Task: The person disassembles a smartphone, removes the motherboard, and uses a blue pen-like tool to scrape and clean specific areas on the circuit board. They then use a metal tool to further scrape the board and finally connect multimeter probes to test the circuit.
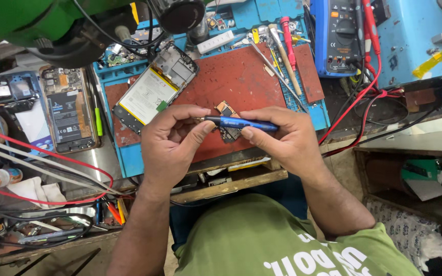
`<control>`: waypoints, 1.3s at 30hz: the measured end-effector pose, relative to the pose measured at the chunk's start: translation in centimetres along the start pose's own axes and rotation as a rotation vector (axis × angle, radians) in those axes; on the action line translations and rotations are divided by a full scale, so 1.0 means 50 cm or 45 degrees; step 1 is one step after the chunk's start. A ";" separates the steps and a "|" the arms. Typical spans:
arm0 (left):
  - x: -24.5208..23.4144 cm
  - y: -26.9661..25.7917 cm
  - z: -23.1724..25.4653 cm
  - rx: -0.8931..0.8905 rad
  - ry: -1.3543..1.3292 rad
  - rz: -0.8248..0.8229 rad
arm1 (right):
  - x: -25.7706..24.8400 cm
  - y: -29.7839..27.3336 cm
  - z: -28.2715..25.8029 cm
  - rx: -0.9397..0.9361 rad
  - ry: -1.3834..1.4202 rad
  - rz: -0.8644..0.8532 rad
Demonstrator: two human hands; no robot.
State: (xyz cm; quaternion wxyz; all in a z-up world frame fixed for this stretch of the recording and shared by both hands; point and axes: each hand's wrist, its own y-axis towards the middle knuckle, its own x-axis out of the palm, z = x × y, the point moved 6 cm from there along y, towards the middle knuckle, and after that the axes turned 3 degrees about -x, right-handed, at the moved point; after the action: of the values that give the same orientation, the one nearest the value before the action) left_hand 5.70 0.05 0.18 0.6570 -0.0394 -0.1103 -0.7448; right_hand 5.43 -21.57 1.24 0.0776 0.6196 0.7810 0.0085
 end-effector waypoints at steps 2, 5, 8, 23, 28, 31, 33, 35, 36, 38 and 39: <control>-0.002 0.000 0.000 0.006 0.018 0.015 | 0.004 0.015 -0.019 -0.056 -0.161 -0.033; -0.008 -0.003 -0.001 0.030 0.078 0.061 | 0.008 0.036 -0.032 -0.074 -0.241 -0.050; -0.014 -0.004 -0.004 0.057 0.087 0.106 | 0.010 0.053 -0.033 -0.117 -0.294 -0.067; -0.008 -0.003 -0.017 -0.024 0.096 0.119 | 0.008 0.058 -0.003 -0.217 -0.329 -0.073; -0.006 -0.003 -0.008 0.006 0.126 0.101 | 0.006 0.057 0.001 -0.170 -0.344 -0.065; -0.004 -0.002 -0.007 0.008 0.111 0.099 | 0.005 0.056 0.000 -0.182 -0.341 -0.072; -0.003 -0.003 -0.006 0.014 0.115 0.090 | 0.005 0.056 0.000 -0.188 -0.354 -0.072; -0.004 -0.003 -0.006 0.014 0.114 0.087 | 0.004 0.056 -0.001 -0.194 -0.362 -0.074; -0.004 -0.003 -0.007 0.011 0.112 0.088 | 0.004 0.056 -0.001 -0.195 -0.362 -0.077; -0.004 -0.003 -0.008 0.010 0.110 0.089 | 0.004 0.057 -0.001 -0.189 -0.372 -0.076; -0.004 -0.002 -0.008 0.013 0.110 0.088 | 0.004 0.057 -0.001 -0.180 -0.381 -0.073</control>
State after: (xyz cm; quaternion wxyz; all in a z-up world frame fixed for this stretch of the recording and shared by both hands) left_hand 5.65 0.17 -0.26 0.6866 -0.0079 -0.0842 -0.7221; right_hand 8.14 -20.72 1.57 0.2368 0.5845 0.7755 -0.0312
